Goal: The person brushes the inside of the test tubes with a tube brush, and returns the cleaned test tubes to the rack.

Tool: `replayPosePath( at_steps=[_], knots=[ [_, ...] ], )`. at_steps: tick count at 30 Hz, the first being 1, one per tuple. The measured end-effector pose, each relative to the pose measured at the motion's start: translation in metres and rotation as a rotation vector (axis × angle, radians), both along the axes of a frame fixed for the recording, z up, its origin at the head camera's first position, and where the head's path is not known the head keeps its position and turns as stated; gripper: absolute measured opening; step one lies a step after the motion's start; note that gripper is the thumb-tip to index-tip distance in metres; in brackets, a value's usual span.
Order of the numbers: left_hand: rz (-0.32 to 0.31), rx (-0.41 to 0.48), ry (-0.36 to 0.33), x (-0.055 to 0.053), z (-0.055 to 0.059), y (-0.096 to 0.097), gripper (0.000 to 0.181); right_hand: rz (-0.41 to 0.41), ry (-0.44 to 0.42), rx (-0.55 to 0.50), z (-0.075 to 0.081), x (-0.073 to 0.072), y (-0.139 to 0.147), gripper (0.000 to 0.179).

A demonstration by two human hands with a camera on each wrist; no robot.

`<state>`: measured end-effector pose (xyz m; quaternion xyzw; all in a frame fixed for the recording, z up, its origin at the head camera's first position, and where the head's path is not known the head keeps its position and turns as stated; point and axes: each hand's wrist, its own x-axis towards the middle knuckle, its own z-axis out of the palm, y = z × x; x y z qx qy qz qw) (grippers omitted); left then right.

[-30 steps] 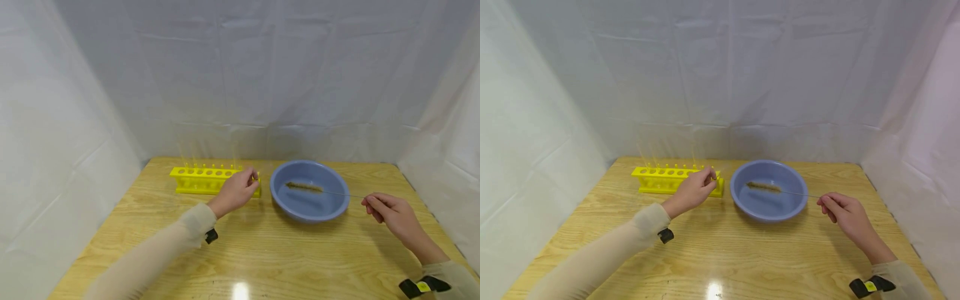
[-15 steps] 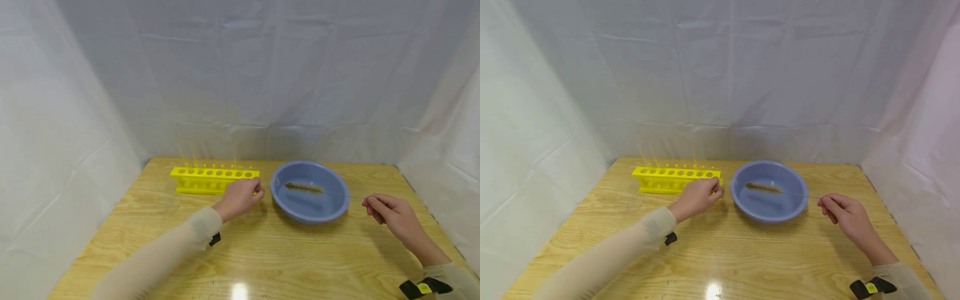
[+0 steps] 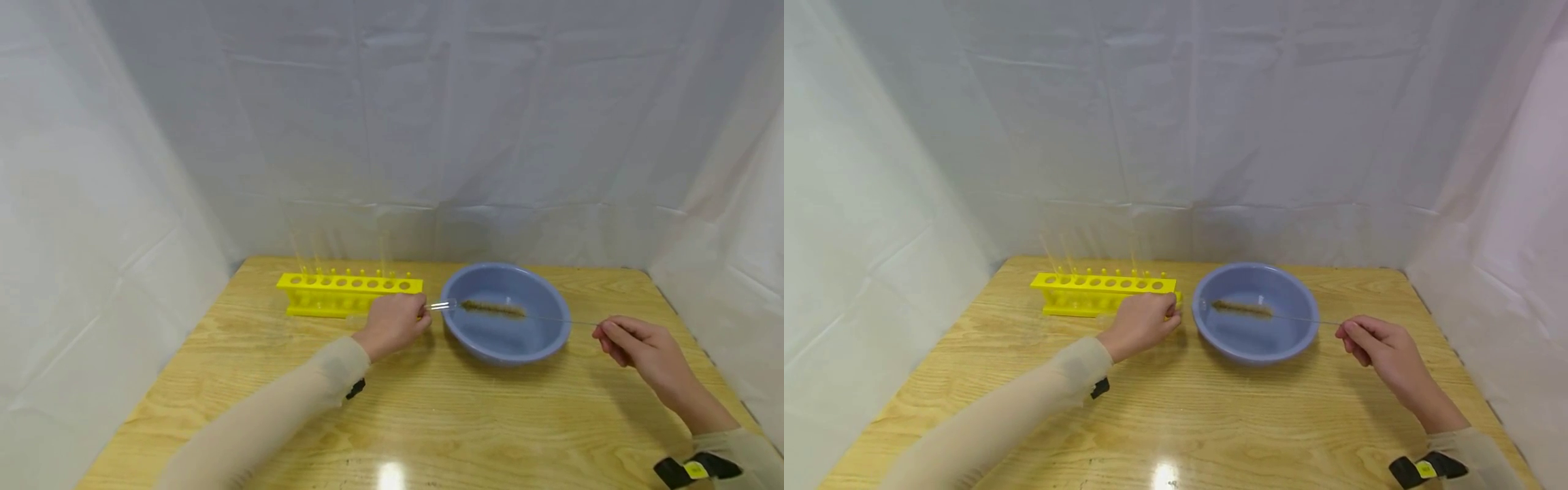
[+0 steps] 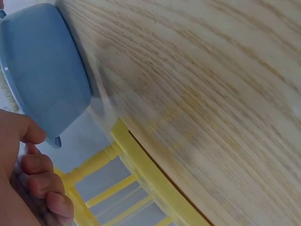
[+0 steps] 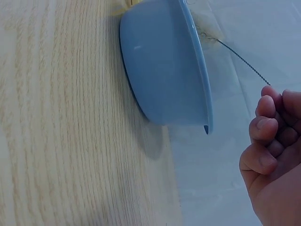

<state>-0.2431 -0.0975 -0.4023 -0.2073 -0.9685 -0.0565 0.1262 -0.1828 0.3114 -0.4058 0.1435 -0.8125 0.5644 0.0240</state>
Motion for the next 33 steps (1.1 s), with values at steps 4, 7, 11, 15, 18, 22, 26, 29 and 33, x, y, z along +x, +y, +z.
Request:
replayPosePath(
  at_steps=[4, 7, 11, 15, 18, 22, 26, 29, 33],
  knots=[
    [0.003, -0.014, 0.012, -0.002, -0.001, 0.001, 0.016, 0.027, -0.019, -0.066, 0.001, 0.0, 0.002, 0.03],
    [-0.001, -0.024, 0.018, -0.004, -0.003, 0.002, 0.018, 0.047, -0.021, -0.109, 0.002, 0.0, 0.003, 0.029],
    [-0.015, -0.039, 0.033, -0.006, -0.006, 0.003, 0.02, 0.063, -0.017, -0.132, 0.002, -0.001, 0.004, 0.028],
    [-0.023, -0.038, 0.034, -0.007, -0.007, 0.004, 0.023, 0.072, -0.015, -0.136, 0.001, -0.001, 0.005, 0.027],
    [-0.029, -0.023, 0.035, -0.007, -0.007, 0.005, 0.023, 0.082, -0.011, -0.14, 0.001, 0.0, 0.005, 0.026],
    [-0.035, -0.018, 0.041, -0.008, -0.008, 0.006, 0.022, 0.087, -0.003, -0.116, 0.001, 0.0, 0.006, 0.026],
    [-0.035, -0.023, 0.046, -0.009, -0.01, 0.006, 0.02, 0.09, -0.01, -0.096, 0.001, 0.001, 0.008, 0.027],
    [-0.038, -0.02, 0.045, -0.009, -0.01, 0.006, 0.021, 0.103, -0.016, -0.098, 0.002, 0.001, 0.009, 0.026],
    [-0.045, -0.011, 0.034, -0.01, -0.011, 0.007, 0.02, 0.134, -0.011, -0.1, 0.002, 0.001, 0.01, 0.025]
  ],
)
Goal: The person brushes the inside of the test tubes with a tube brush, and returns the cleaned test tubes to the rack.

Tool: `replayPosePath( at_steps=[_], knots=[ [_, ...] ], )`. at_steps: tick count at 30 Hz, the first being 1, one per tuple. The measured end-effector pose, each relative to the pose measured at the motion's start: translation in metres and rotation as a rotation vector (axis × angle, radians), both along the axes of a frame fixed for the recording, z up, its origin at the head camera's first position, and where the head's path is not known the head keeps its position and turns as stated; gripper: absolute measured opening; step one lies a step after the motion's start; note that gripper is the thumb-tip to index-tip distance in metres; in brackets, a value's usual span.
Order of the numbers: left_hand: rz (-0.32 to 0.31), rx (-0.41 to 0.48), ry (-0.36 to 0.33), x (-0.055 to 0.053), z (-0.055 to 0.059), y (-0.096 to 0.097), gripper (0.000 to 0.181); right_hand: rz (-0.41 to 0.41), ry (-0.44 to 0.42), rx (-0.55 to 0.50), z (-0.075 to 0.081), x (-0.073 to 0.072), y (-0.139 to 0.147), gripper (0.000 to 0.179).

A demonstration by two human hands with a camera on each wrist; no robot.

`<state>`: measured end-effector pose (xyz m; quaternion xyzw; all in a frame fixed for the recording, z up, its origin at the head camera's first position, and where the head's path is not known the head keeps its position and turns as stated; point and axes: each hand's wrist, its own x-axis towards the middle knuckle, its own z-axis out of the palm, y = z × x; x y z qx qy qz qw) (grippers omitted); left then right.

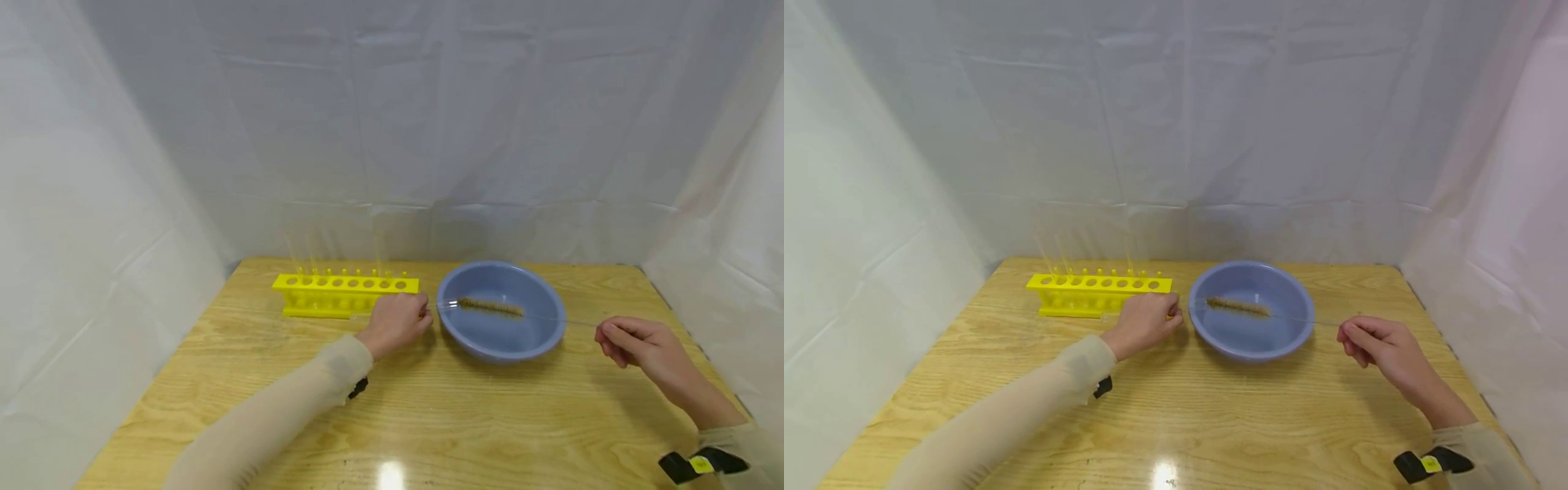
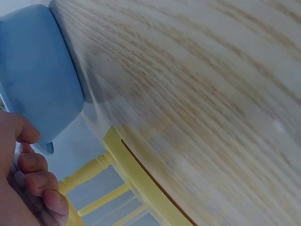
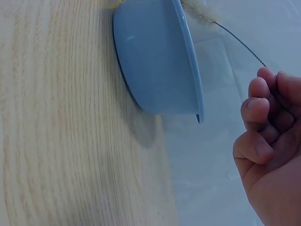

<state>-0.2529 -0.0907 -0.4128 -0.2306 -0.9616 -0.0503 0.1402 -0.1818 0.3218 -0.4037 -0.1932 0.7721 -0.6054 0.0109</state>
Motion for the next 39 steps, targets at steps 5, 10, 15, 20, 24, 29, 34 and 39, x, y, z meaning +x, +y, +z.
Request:
replayPosePath(
  at_steps=[5, 10, 15, 20, 24, 29, 34, 39],
  knots=[
    [0.01, 0.0, -0.036, -0.001, 0.0, -0.001, 0.019, 0.018, 0.015, 0.054, 0.002, 0.0, 0.001, 0.026],
    [0.013, -0.004, -0.035, -0.004, 0.0, -0.001, 0.02, 0.041, 0.049, 0.105, 0.002, 0.0, 0.003, 0.026],
    [-0.005, -0.009, 0.004, -0.004, 0.0, -0.001, 0.022, 0.076, 0.066, 0.141, 0.005, 0.001, 0.004, 0.025],
    [-0.019, -0.021, 0.02, -0.005, 0.0, 0.0, 0.023, 0.102, 0.069, 0.168, 0.011, 0.003, 0.006, 0.025],
    [-0.031, -0.026, 0.015, -0.006, 0.0, 0.001, 0.022, 0.132, 0.068, 0.164, 0.012, 0.002, 0.007, 0.025],
    [-0.054, -0.026, 0.036, -0.006, 0.0, 0.001, 0.026, 0.163, 0.071, 0.148, 0.014, 0.0, 0.008, 0.025],
    [-0.062, -0.026, 0.064, -0.005, 0.0, 0.001, 0.029, 0.191, 0.068, 0.129, 0.015, -0.002, 0.008, 0.026],
    [-0.09, -0.018, 0.077, -0.004, 0.001, 0.004, 0.029, 0.203, 0.066, 0.134, 0.017, -0.006, 0.004, 0.026]
  ],
)
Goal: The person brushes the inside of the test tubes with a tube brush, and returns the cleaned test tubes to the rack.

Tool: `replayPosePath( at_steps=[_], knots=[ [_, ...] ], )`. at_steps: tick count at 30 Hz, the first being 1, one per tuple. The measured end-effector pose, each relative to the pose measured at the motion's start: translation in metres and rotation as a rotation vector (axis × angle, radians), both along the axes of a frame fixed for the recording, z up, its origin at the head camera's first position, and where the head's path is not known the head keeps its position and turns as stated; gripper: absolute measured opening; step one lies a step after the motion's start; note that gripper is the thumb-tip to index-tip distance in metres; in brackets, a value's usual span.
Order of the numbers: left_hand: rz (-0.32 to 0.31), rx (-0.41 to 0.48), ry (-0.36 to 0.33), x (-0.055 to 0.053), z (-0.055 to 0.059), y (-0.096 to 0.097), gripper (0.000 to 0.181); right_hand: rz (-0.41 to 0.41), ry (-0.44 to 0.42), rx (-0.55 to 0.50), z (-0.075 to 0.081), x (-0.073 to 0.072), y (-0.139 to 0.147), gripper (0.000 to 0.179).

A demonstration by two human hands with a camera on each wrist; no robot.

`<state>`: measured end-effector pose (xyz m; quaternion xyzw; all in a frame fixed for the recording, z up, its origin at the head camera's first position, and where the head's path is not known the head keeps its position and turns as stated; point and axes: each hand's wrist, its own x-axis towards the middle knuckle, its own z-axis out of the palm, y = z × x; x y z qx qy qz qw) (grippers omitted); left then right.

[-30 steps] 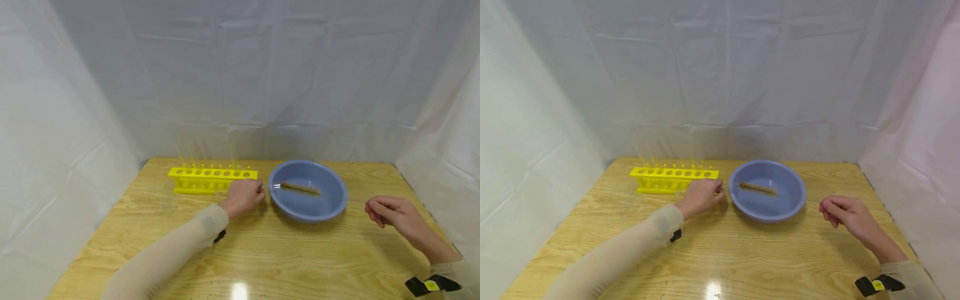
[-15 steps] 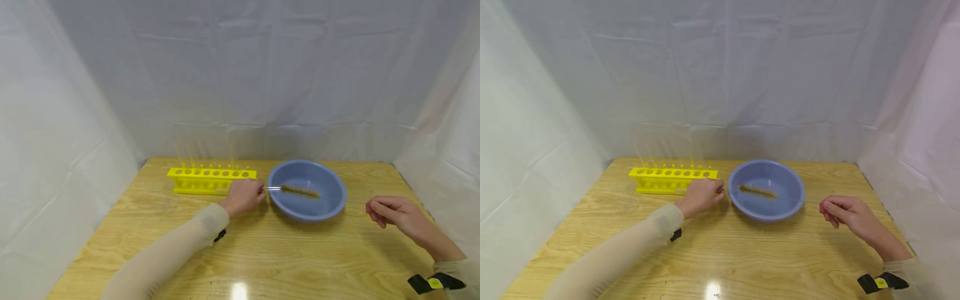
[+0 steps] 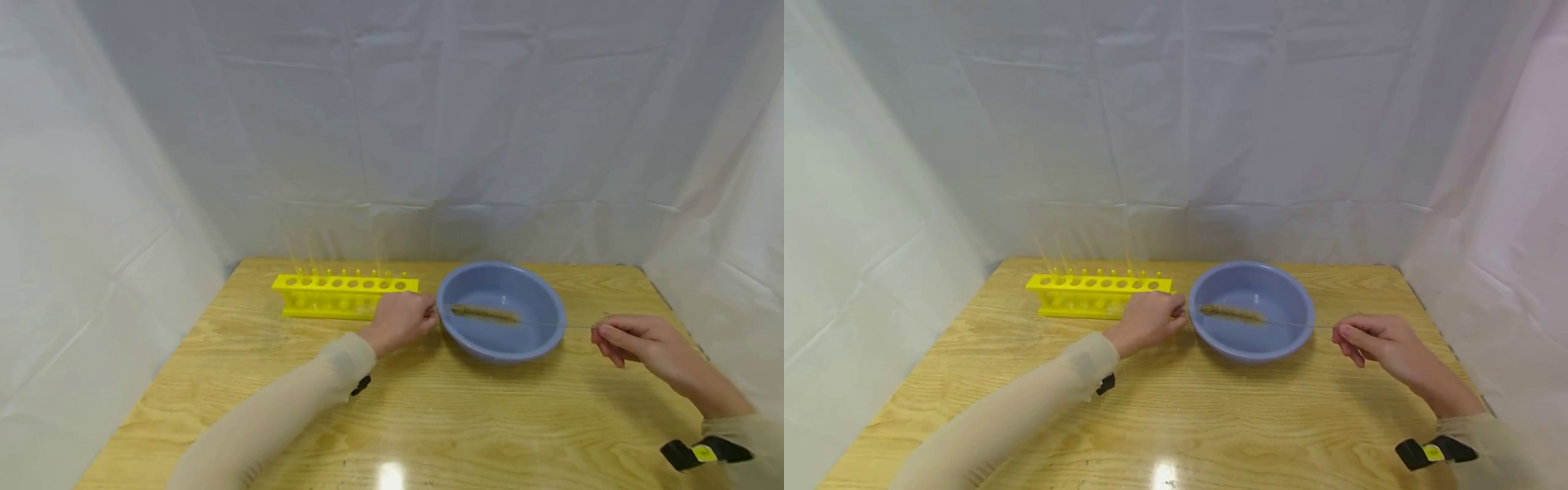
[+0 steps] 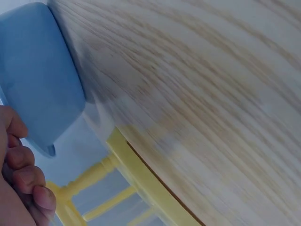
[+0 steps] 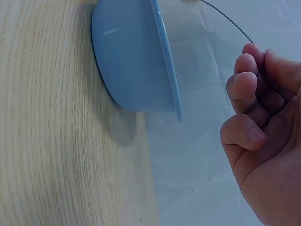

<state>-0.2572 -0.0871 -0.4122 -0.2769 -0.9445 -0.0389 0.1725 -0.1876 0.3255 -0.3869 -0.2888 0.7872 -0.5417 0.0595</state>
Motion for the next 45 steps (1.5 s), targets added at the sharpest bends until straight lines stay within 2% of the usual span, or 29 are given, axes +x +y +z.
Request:
replayPosePath(
  at_steps=[8, 18, 24, 30, 36, 45],
  knots=[
    [-0.021, -0.004, -0.027, 0.004, 0.004, 0.004, 0.028, -0.067, 0.002, 0.044, 0.002, -0.007, -0.014, 0.028],
    [-0.004, -0.082, -0.04, 0.009, 0.018, 0.018, 0.024, -0.126, -0.004, 0.091, 0.003, -0.011, -0.03, 0.031],
    [-0.019, -0.087, -0.05, 0.01, 0.019, 0.025, 0.024, -0.132, 0.02, 0.103, 0.004, -0.014, -0.042, 0.034],
    [-0.005, -0.085, -0.078, 0.011, 0.019, 0.027, 0.026, -0.131, 0.019, 0.122, 0.005, -0.019, -0.053, 0.032],
    [-0.009, -0.094, -0.1, 0.014, 0.023, 0.034, 0.023, -0.101, 0.028, 0.106, 0.001, -0.026, -0.07, 0.03],
    [-0.013, -0.1, -0.08, 0.019, 0.028, 0.044, 0.021, -0.062, 0.028, 0.121, 0.002, -0.033, -0.096, 0.034]
  ],
)
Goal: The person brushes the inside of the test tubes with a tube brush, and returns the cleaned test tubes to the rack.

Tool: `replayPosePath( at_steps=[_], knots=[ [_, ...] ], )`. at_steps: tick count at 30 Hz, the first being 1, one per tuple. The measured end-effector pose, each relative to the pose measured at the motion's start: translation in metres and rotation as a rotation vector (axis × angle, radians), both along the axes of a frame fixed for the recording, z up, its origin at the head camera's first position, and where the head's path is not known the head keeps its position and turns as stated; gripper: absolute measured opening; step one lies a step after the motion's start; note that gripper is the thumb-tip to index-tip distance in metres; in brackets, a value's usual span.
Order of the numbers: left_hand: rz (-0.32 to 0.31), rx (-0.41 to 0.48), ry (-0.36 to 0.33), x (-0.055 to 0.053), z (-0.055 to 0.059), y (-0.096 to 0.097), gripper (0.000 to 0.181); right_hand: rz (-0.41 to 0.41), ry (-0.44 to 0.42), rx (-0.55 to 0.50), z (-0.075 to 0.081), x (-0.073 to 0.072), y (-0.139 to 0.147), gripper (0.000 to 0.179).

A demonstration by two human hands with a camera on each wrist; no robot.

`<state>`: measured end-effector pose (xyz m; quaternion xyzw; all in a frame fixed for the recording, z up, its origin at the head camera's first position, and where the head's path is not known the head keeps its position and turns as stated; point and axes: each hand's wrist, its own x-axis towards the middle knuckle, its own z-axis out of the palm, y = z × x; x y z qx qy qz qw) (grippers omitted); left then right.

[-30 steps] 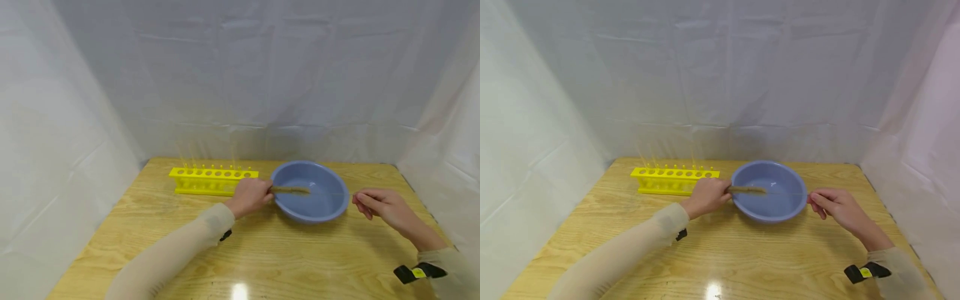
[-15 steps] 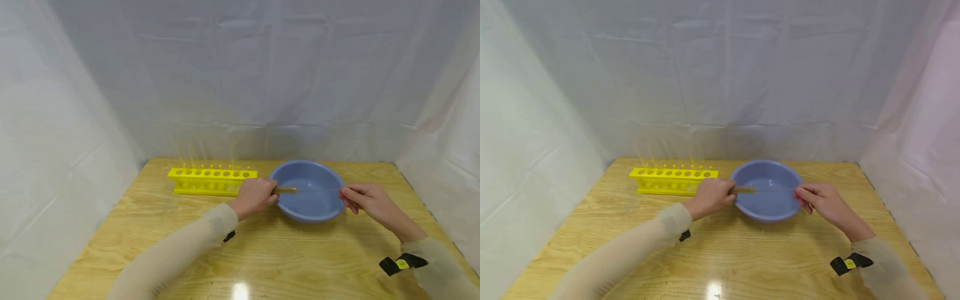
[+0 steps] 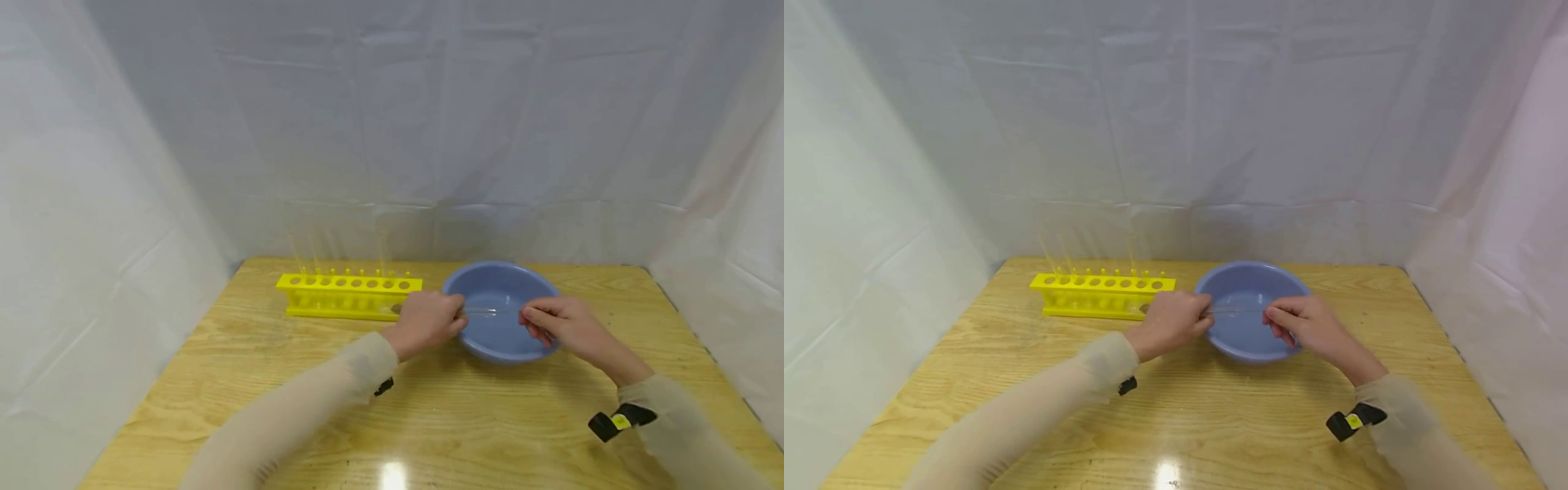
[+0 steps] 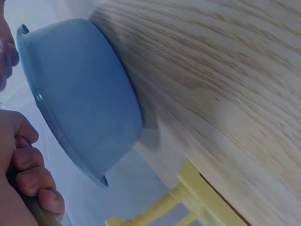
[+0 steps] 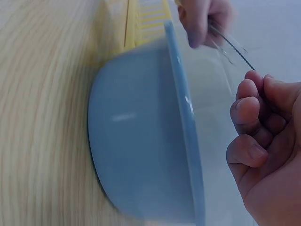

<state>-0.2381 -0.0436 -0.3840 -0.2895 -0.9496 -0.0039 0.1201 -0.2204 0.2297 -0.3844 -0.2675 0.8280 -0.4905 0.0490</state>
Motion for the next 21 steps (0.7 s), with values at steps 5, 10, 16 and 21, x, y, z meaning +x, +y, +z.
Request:
replayPosePath(
  at_steps=[5, 10, 16, 21],
  knots=[
    [-0.022, 0.01, 0.013, 0.0, 0.001, 0.006, 0.024, 0.053, 0.018, -0.002, -0.003, -0.003, -0.012, 0.035],
    [-0.01, 0.019, 0.021, 0.002, 0.0, 0.007, 0.025, 0.063, 0.051, -0.037, -0.006, -0.002, -0.015, 0.032],
    [-0.025, 0.039, 0.036, 0.003, -0.001, 0.005, 0.022, 0.005, 0.092, -0.089, -0.009, 0.005, -0.01, 0.021],
    [-0.014, 0.039, 0.04, 0.004, -0.003, 0.003, 0.022, -0.061, 0.18, -0.094, -0.01, 0.009, -0.01, 0.018]
  ],
)
